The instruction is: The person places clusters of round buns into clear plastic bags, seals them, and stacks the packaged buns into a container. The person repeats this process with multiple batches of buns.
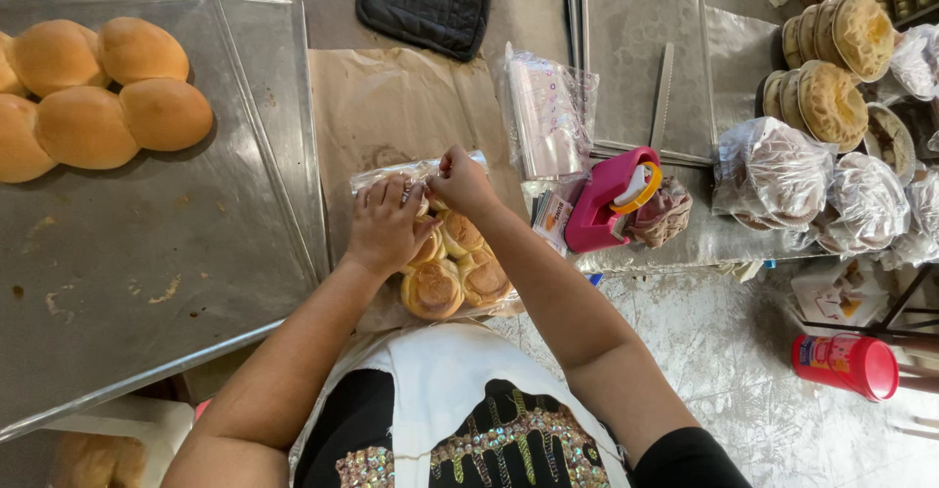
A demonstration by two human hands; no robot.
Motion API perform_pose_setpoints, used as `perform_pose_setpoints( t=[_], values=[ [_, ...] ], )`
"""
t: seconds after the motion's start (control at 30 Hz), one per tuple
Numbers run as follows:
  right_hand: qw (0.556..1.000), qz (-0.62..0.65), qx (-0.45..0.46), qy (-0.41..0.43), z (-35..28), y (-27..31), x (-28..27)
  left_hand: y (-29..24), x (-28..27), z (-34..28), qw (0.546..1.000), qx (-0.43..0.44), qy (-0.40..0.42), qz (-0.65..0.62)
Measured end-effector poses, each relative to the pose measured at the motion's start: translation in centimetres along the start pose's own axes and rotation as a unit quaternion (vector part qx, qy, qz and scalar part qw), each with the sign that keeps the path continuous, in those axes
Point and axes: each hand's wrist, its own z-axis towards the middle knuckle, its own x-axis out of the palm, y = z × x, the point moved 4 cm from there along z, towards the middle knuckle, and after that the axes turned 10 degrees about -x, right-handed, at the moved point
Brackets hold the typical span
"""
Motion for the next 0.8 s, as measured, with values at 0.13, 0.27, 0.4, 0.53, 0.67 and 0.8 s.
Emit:
perform_pose_setpoints(
  t=[0.13, 0.27, 0.4, 0.53, 0.67, 0.8],
  values=[
    [1.0, 0.011, 0.018, 0.004, 0.0, 0.5, 0.0, -0.1, -1.5, 0.7, 1.0, -0.005, -0.004, -0.021],
    [0.999, 0.042, 0.028, 0.001, -0.1, 0.7, 0.2, -0.1, -2.1, 1.7, 0.998, -0.028, 0.043, -0.034],
    [0.994, 0.097, 0.046, 0.008, -0.2, 0.6, 0.4, -0.1, -2.4, 2.7, 0.996, -0.034, 0.08, -0.006],
    [0.999, 0.031, 0.027, 0.003, -0.1, 0.7, 0.3, -0.1, -2.1, 3.8, 0.988, -0.049, 0.148, 0.016],
    [0.999, 0.047, 0.025, 0.004, -0.1, 0.2, 0.6, 0.3, -1.8, 5.6, 0.974, -0.07, 0.213, 0.026],
    [0.999, 0.048, 0.025, 0.008, 0.2, 0.2, 1.1, 0.7, -1.6, 6.8, 0.95, -0.104, 0.291, 0.05]
  ],
)
